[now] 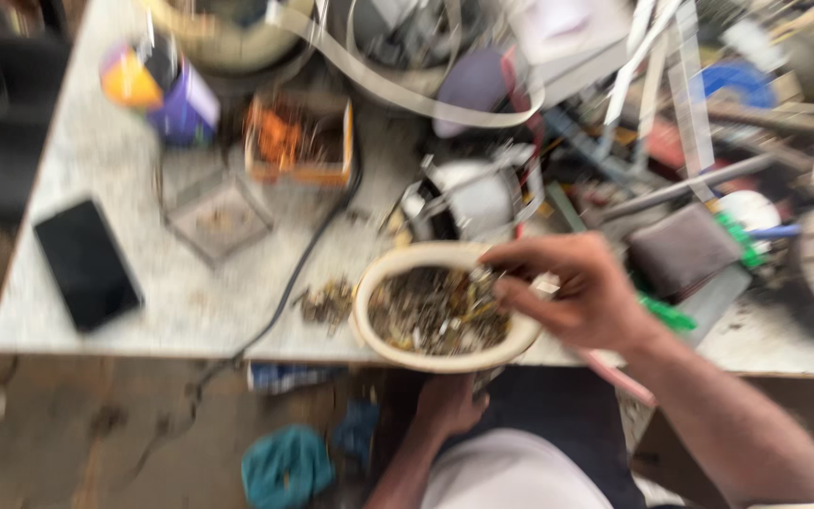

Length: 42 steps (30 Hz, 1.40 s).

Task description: The person sorts small metal parts and debris from a white bowl into a small cardboard box on a cluttered workbench. They use their hands to pick up and transfer the items, occasionally using pliers to handle specific pieces.

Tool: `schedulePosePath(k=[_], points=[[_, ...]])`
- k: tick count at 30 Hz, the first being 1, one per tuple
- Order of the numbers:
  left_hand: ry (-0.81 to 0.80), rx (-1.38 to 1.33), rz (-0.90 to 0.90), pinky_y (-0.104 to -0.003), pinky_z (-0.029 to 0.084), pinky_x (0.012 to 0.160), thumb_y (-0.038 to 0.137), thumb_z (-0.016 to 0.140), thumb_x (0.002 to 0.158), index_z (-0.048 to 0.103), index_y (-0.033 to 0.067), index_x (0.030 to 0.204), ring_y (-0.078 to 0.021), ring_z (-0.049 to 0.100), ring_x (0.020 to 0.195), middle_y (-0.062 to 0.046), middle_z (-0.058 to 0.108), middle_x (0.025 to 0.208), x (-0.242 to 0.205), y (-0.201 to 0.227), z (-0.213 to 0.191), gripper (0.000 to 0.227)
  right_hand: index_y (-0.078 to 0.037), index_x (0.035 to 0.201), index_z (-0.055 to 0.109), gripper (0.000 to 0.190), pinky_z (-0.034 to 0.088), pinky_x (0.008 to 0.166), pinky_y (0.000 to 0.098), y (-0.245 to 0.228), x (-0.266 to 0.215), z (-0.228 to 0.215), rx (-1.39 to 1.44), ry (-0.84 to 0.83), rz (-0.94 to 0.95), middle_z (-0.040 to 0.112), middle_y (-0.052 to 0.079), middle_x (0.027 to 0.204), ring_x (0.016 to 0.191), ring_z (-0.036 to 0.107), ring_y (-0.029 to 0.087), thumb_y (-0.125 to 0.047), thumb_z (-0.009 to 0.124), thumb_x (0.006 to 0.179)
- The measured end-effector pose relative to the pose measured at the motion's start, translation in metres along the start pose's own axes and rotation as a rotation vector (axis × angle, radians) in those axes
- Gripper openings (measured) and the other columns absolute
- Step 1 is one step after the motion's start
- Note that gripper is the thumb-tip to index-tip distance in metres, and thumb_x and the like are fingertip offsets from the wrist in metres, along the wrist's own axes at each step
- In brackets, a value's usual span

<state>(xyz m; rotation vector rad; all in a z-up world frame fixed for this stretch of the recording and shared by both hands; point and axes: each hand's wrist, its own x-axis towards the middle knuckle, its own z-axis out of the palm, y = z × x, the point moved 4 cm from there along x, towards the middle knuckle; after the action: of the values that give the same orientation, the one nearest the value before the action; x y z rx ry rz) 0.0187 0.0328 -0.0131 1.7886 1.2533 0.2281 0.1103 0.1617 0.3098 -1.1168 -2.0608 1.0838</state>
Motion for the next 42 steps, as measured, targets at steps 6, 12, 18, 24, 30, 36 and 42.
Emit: schedulePosePath(k=[6, 12, 18, 24, 30, 36, 42], points=[[-0.057, 0.123, -0.007, -0.056, 0.054, 0.087, 0.047, 0.073, 0.09, 0.062, 0.0092, 0.117, -0.0447, 0.068, 0.096, -0.023, 0.071, 0.101, 0.019, -0.026, 0.038, 0.048, -0.003, 0.109, 0.072, 0.024, 0.063, 0.058, 0.0279, -0.035, 0.002, -0.002, -0.22, 0.067, -0.263, 0.076, 0.008, 0.095, 0.075, 0.076, 0.017, -0.005, 0.075, 0.085], [-0.152, 0.181, -0.075, -0.054, 0.054, 0.093, 0.05, 0.075, 0.084, 0.058, 0.0135, 0.123, -0.0415, 0.069, 0.102, -0.022, 0.07, 0.105, 0.041, -0.05, 0.064, 0.055, -0.005, 0.096, 0.072, 0.025, 0.054, 0.053, 0.0384, -0.043, 0.002, 0.004, -0.657, 0.103, -0.447, 0.066, 0.007, 0.077, 0.061, 0.064, 0.024, -0.015, 0.076, 0.074], [-0.341, 0.146, -0.093, -0.051, 0.052, 0.1, 0.048, 0.072, 0.09, 0.054, 0.0091, 0.129, -0.0379, 0.068, 0.111, -0.022, 0.069, 0.113, 0.053, -0.054, 0.064, 0.058, -0.006, 0.088, 0.068, 0.019, 0.049, 0.043, 0.0322, -0.012, 0.021, 0.035, -1.123, -0.332, -0.272, 0.062, 0.005, 0.072, 0.053, 0.056, 0.014, -0.013, 0.062, 0.105], [-0.104, 0.153, -0.054, -0.053, 0.053, 0.093, 0.048, 0.072, 0.088, 0.059, 0.0127, 0.125, -0.0407, 0.068, 0.104, -0.021, 0.07, 0.108, 0.036, -0.019, 0.035, 0.053, -0.001, 0.091, 0.07, 0.021, 0.051, 0.044, 0.0313, -0.017, 0.03, 0.053, -1.443, -0.387, -0.422, 0.064, 0.008, 0.073, 0.052, 0.059, 0.013, -0.021, 0.067, 0.092], [-0.056, 0.058, -0.02, -0.055, 0.054, 0.085, 0.039, 0.072, 0.087, 0.063, 0.0084, 0.116, -0.0426, 0.069, 0.098, -0.021, 0.073, 0.105, 0.011, -0.008, 0.016, 0.043, -0.011, 0.089, 0.066, 0.011, 0.057, 0.054, 0.0321, -0.01, 0.03, 0.052, -1.429, -0.387, -0.449, 0.064, 0.003, 0.081, 0.066, 0.069, 0.018, -0.015, 0.072, 0.081], [0.11, 0.048, 0.091, -0.051, 0.052, 0.095, 0.032, 0.078, 0.081, 0.059, 0.0039, 0.13, -0.0418, 0.065, 0.11, -0.023, 0.066, 0.123, 0.003, 0.004, -0.005, 0.059, -0.009, 0.096, 0.067, 0.021, 0.056, 0.056, 0.0381, -0.015, 0.036, 0.032, -1.027, -0.374, -0.382, 0.064, 0.006, 0.084, 0.063, 0.067, 0.022, -0.011, 0.073, 0.076], [0.265, 0.019, 0.211, -0.052, 0.045, 0.103, 0.025, 0.078, 0.08, 0.063, 0.01, 0.131, -0.039, 0.059, 0.122, -0.018, 0.064, 0.131, -0.002, 0.01, -0.021, 0.055, -0.007, 0.101, 0.069, 0.021, 0.056, 0.05, 0.0355, -0.012, 0.039, 0.046, -0.848, -0.557, -0.338, 0.064, 0.007, 0.081, 0.062, 0.067, 0.02, -0.004, 0.069, 0.08]])
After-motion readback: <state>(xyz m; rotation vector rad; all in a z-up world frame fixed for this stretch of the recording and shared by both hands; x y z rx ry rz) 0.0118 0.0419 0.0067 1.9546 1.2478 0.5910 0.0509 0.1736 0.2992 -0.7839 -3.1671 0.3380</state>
